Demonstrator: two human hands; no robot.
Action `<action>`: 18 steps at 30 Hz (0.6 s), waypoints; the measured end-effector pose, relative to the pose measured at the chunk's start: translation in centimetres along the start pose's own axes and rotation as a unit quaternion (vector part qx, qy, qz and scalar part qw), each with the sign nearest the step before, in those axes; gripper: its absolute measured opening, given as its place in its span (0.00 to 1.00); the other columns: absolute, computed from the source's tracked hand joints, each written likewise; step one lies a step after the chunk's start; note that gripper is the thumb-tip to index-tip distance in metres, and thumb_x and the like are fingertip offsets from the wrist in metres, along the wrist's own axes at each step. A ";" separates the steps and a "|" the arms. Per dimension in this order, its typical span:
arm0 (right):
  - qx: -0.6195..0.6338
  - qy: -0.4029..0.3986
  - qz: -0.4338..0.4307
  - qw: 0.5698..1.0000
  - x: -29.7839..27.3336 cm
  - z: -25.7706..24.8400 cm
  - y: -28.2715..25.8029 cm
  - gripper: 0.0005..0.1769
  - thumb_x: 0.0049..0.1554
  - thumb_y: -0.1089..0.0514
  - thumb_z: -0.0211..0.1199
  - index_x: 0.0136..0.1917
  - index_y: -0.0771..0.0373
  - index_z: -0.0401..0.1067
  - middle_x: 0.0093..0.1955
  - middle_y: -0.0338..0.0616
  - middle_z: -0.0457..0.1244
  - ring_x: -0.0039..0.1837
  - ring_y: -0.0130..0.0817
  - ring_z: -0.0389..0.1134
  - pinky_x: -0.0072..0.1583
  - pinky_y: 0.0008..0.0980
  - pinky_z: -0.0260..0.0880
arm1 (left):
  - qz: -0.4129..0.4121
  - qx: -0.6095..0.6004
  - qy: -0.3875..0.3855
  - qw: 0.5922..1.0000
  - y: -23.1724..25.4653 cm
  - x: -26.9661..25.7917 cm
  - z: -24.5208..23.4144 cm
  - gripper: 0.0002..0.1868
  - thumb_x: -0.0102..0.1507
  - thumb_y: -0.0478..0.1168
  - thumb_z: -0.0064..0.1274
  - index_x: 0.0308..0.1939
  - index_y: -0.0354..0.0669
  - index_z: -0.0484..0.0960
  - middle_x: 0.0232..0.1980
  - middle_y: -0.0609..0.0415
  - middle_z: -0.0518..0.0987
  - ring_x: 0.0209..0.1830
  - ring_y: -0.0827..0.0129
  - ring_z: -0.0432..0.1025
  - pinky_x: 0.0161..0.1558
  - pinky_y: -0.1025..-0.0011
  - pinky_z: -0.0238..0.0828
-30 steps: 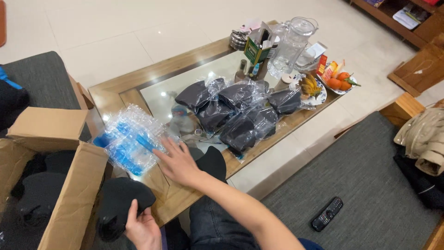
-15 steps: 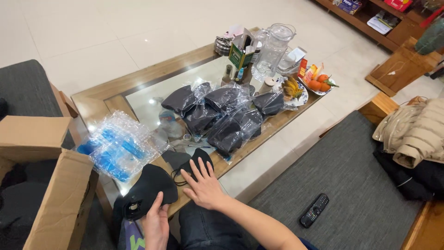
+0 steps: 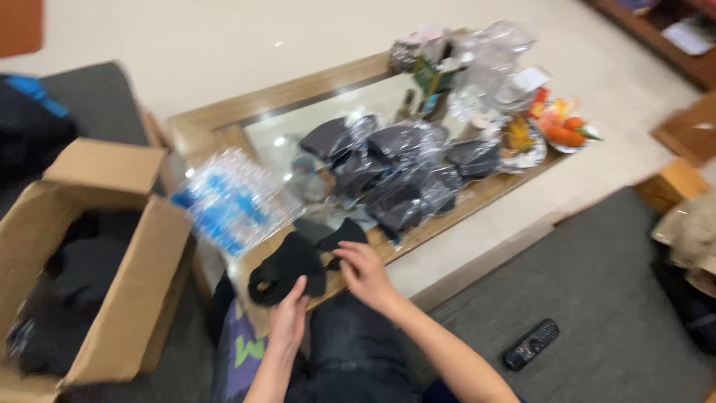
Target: Packing black face masks from a coffee table into a cardboard box
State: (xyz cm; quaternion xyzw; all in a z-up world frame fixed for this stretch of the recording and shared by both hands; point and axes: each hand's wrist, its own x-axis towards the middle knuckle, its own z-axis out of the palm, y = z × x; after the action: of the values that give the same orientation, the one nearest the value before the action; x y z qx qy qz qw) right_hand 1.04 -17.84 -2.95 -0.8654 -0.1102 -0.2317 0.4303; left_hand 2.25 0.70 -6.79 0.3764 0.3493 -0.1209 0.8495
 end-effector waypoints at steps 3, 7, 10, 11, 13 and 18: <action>0.074 -0.004 0.155 0.985 1.5 -0.4 -3.0 0.13 0.60 0.64 0.58 0.54 0.58 0.80 0.52 0.38 0.71 0.50 0.27 0.71 0.51 0.25 0.67 | -0.017 -0.006 0.013 1.000 0.1 -0.1 -0.2 0.23 0.55 0.28 0.65 0.54 0.37 0.83 0.57 0.49 0.84 0.54 0.68 0.78 0.54 0.68 0.76; 0.148 -0.035 0.211 0.966 2.0 0.7 -5.2 0.18 0.61 0.64 0.57 0.63 0.58 0.77 0.52 0.38 0.66 0.51 0.20 0.67 0.46 0.19 0.67 | 0.019 -0.024 -0.035 0.999 0.2 0.1 -1.1 0.24 0.56 0.27 0.64 0.57 0.44 0.83 0.59 0.51 0.84 0.54 0.69 0.78 0.55 0.67 0.76; 0.147 -0.069 0.247 0.955 2.1 0.9 -6.7 0.24 0.62 0.63 0.56 0.71 0.53 0.72 0.64 0.37 0.63 0.56 0.23 0.65 0.49 0.23 0.67 | 0.005 0.013 -0.061 0.998 1.7 -1.9 -0.2 0.34 0.57 0.31 0.61 0.69 0.41 0.75 0.68 0.48 0.78 0.65 0.60 0.74 0.63 0.60 0.73; 0.126 -0.085 0.236 0.960 1.8 1.2 -6.4 0.26 0.62 0.61 0.56 0.73 0.52 0.69 0.68 0.40 0.61 0.60 0.24 0.66 0.53 0.24 0.69 | 0.004 0.017 -0.067 0.998 1.4 -1.6 -0.5 0.33 0.57 0.31 0.61 0.69 0.43 0.76 0.68 0.49 0.78 0.65 0.62 0.73 0.64 0.61 0.72; 0.105 -0.099 0.226 0.963 1.3 1.5 -6.1 0.27 0.62 0.60 0.55 0.74 0.51 0.67 0.73 0.43 0.59 0.64 0.26 0.67 0.57 0.25 0.70 | 0.003 0.021 -0.074 0.997 1.0 -1.0 -0.9 0.32 0.58 0.31 0.61 0.68 0.45 0.77 0.68 0.50 0.79 0.65 0.63 0.73 0.64 0.61 0.71; -0.060 -0.105 0.030 0.992 0.4 1.8 -6.3 0.35 0.62 0.61 0.56 0.80 0.60 0.54 0.82 0.62 0.48 0.69 0.56 0.61 0.68 0.49 0.61 | 0.013 -0.015 -0.043 0.999 -0.5 0.3 -1.5 0.30 0.55 0.27 0.63 0.62 0.44 0.80 0.63 0.50 0.82 0.59 0.67 0.75 0.60 0.64 0.73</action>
State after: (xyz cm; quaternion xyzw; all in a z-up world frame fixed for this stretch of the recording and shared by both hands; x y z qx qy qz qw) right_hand -0.50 -12.63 0.72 -0.9122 -0.1146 -0.1326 0.3703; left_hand 1.48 1.46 -7.95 0.3631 0.3093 -0.1204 0.8706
